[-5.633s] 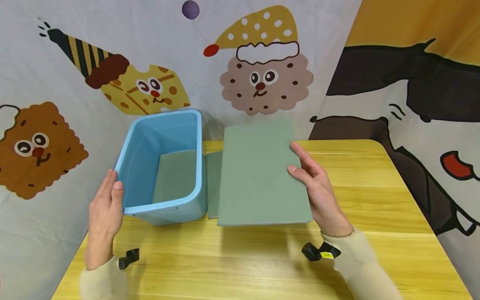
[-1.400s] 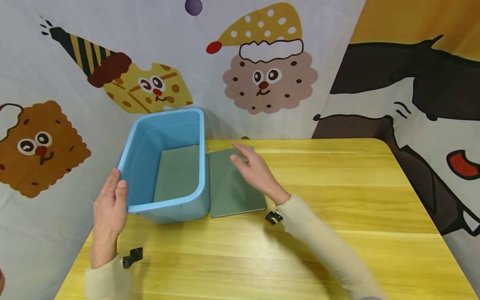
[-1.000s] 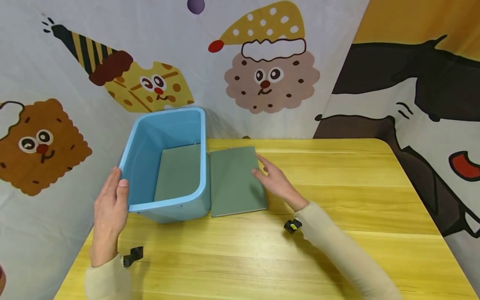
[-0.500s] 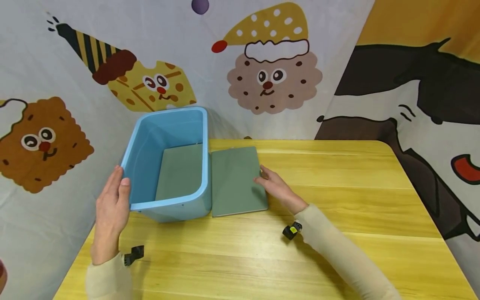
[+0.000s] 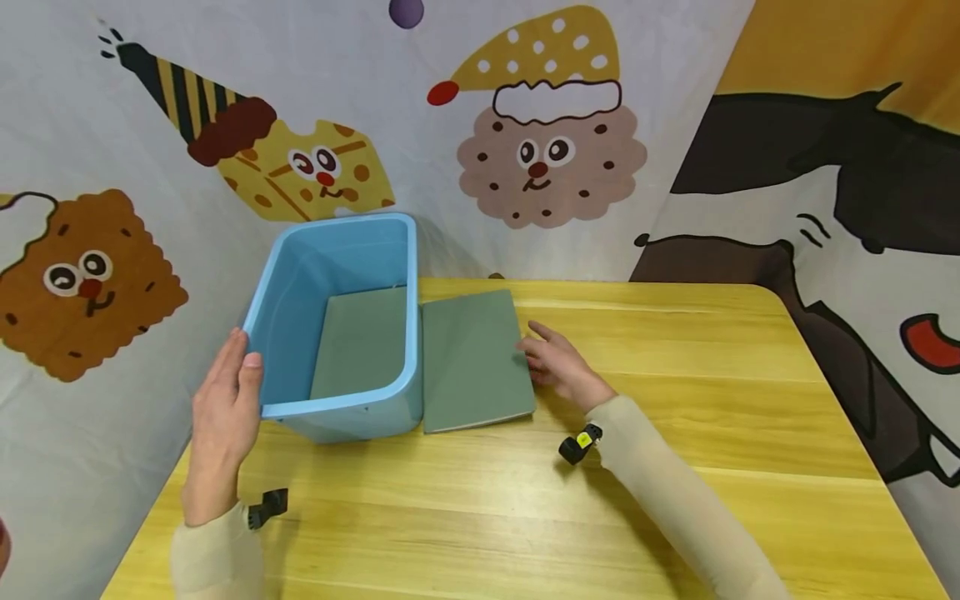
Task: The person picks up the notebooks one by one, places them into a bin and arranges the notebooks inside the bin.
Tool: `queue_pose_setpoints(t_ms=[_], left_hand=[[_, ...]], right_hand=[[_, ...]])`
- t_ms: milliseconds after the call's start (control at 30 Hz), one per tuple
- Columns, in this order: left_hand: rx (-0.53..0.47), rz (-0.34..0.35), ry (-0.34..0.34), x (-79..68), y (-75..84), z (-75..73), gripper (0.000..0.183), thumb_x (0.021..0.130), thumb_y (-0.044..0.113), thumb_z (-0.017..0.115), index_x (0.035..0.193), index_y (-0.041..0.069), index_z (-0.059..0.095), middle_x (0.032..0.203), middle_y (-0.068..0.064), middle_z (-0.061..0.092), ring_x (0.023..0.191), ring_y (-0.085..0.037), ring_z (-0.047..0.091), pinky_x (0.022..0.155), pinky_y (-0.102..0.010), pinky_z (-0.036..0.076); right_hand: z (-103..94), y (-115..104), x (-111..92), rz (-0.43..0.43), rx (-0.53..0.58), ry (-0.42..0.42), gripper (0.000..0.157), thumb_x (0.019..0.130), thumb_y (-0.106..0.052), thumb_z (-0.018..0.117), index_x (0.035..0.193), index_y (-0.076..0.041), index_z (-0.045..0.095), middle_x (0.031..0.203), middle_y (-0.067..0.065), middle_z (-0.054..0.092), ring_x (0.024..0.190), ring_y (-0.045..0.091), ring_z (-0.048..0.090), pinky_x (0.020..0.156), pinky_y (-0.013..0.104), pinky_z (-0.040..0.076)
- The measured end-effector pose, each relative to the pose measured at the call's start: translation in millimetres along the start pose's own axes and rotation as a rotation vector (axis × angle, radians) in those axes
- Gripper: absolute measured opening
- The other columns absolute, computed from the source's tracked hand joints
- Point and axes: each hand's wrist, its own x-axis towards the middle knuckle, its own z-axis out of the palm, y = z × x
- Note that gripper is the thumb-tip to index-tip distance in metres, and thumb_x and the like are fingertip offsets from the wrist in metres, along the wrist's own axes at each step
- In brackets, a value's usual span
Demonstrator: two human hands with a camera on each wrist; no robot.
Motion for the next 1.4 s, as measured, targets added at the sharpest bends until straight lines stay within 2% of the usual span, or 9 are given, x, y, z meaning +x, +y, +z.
queue_pose_setpoints(t_ms=[100,200,267,333,433,533,667,900,1400], left_hand=[[0.002,-0.001,-0.004,0.9,0.4,1.0,0.072,0.112,0.053,0.029,0.162,0.001,0.029,0.169,-0.018,0.024,0.154,-0.045,0.021,0.123,-0.063,0.013],[0.005,-0.002,-0.010,1.5,0.7,1.7,0.072,0.112,0.053,0.028,0.162,0.001,0.029,0.169,-0.018,0.024,0.154,-0.045,0.020,0.123,-0.064,0.012],[0.004,-0.007,-0.012,1.5,0.9,1.8,0.072,0.112,0.053,0.028,0.162,0.002,0.028,0.169,-0.018,0.023,0.154,-0.045,0.020,0.123,-0.063,0.012],[0.002,-0.013,-0.011,1.2,0.9,1.4,0.072,0.112,0.053,0.028,0.162,0.002,0.028,0.169,-0.017,0.023,0.154,-0.045,0.020,0.123,-0.063,0.012],[0.006,-0.025,-0.007,0.4,1.3,0.7,0.073,0.111,0.055,0.027,0.163,0.003,0.028,0.169,-0.017,0.023,0.155,-0.045,0.020,0.123,-0.063,0.011],[0.014,-0.030,-0.007,-0.3,1.9,-0.1,0.074,0.111,0.056,0.026,0.163,0.003,0.027,0.169,-0.018,0.022,0.155,-0.045,0.019,0.123,-0.063,0.011],[0.019,-0.032,-0.019,-1.2,2.2,-0.2,0.074,0.111,0.055,0.025,0.163,0.003,0.026,0.170,-0.018,0.021,0.155,-0.045,0.018,0.123,-0.064,0.011],[0.021,-0.031,-0.018,-1.1,2.2,0.0,0.073,0.111,0.055,0.026,0.163,0.004,0.026,0.170,-0.017,0.021,0.155,-0.045,0.018,0.123,-0.064,0.011],[0.024,-0.052,-0.024,-1.0,4.4,0.1,0.073,0.111,0.056,0.026,0.165,0.006,0.024,0.170,-0.017,0.020,0.155,-0.045,0.017,0.123,-0.066,0.010]], right_hand=[[-0.6,2.5,0.7,-0.045,-0.037,-0.045,0.081,0.098,-0.014,0.063,0.167,-0.020,0.022,0.118,0.014,0.064,0.080,0.013,0.058,0.079,0.031,0.054],[0.6,3.7,-0.5,-0.102,-0.099,-0.089,0.081,0.099,-0.010,0.061,0.168,-0.024,0.019,0.121,0.017,0.064,0.072,0.013,0.056,0.070,0.028,0.052],[1.2,3.6,-1.2,-0.131,-0.127,-0.110,0.082,0.101,-0.008,0.059,0.168,-0.030,0.017,0.131,0.021,0.061,0.078,0.016,0.060,0.071,0.029,0.055],[1.8,2.0,-2.2,-0.160,-0.138,-0.143,0.082,0.104,-0.006,0.056,0.168,-0.034,0.013,0.142,0.025,0.054,0.095,0.024,0.067,0.080,0.035,0.060],[1.7,-1.1,-3.1,-0.205,-0.162,-0.203,0.081,0.106,-0.005,0.053,0.168,-0.035,0.009,0.151,0.030,0.045,0.114,0.035,0.066,0.089,0.044,0.060],[1.1,-3.5,-3.0,-0.238,-0.182,-0.257,0.079,0.107,-0.005,0.051,0.168,-0.030,0.009,0.159,0.029,0.035,0.120,0.040,0.063,0.091,0.047,0.059],[-0.3,-4.2,-3.7,-0.241,-0.200,-0.287,0.077,0.106,-0.005,0.051,0.168,-0.024,0.011,0.166,0.026,0.025,0.121,0.038,0.062,0.090,0.045,0.059],[-4.0,-1.0,-10.3,-0.227,-0.147,-0.263,0.078,0.102,-0.004,0.055,0.168,-0.025,0.018,0.166,0.020,0.029,0.114,0.033,0.065,0.085,0.042,0.061],[-25.7,-4.7,-45.6,-0.252,-0.002,-0.165,0.080,0.098,0.000,0.057,0.167,-0.025,0.024,0.162,0.024,0.034,0.096,0.024,0.071,0.077,0.041,0.063]])
